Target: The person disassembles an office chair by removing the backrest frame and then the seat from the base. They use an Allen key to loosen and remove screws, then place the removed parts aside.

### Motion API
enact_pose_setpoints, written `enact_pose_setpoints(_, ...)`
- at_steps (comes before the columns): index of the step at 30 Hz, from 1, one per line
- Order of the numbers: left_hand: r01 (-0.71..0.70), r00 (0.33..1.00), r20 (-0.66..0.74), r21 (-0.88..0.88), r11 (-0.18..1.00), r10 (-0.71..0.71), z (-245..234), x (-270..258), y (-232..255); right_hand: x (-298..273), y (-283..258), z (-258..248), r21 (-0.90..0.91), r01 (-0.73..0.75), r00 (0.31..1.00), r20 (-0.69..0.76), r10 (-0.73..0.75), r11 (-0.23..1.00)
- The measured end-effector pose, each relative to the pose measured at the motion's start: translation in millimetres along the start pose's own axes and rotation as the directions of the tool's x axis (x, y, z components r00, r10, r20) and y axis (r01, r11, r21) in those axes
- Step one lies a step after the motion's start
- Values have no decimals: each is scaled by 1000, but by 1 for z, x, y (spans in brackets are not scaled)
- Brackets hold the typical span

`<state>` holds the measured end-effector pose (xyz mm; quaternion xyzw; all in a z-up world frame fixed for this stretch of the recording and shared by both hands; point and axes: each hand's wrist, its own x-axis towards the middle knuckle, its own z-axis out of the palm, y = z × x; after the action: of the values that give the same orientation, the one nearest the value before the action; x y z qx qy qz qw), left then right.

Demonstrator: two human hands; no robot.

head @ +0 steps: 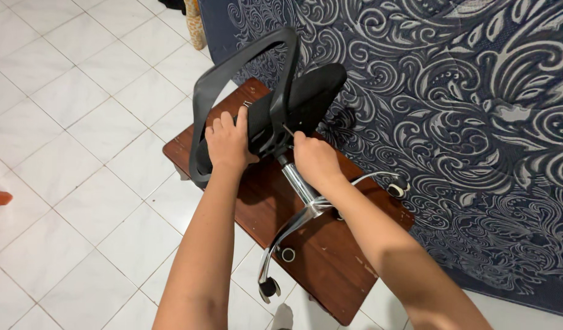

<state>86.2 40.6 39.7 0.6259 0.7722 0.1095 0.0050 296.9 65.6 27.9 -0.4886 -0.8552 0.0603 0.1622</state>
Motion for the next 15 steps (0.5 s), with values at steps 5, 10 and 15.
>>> enact_pose_setpoints(5, -7, 1000, -9, 7, 1000, 7, 1, -1, -1, 12, 25, 44, 559, -88, 993, -14, 115, 824)
enact_pose_setpoints(10, -16, 999, -35, 31, 999, 17, -2, -1, 0, 13, 26, 52, 841, -380, 918, 292, 268, 385)
enact_pose_setpoints(15, -21, 999, -45, 36, 999, 23, 2, 0, -2, -2, 3, 43, 47, -98, 995, -25, 99, 994)
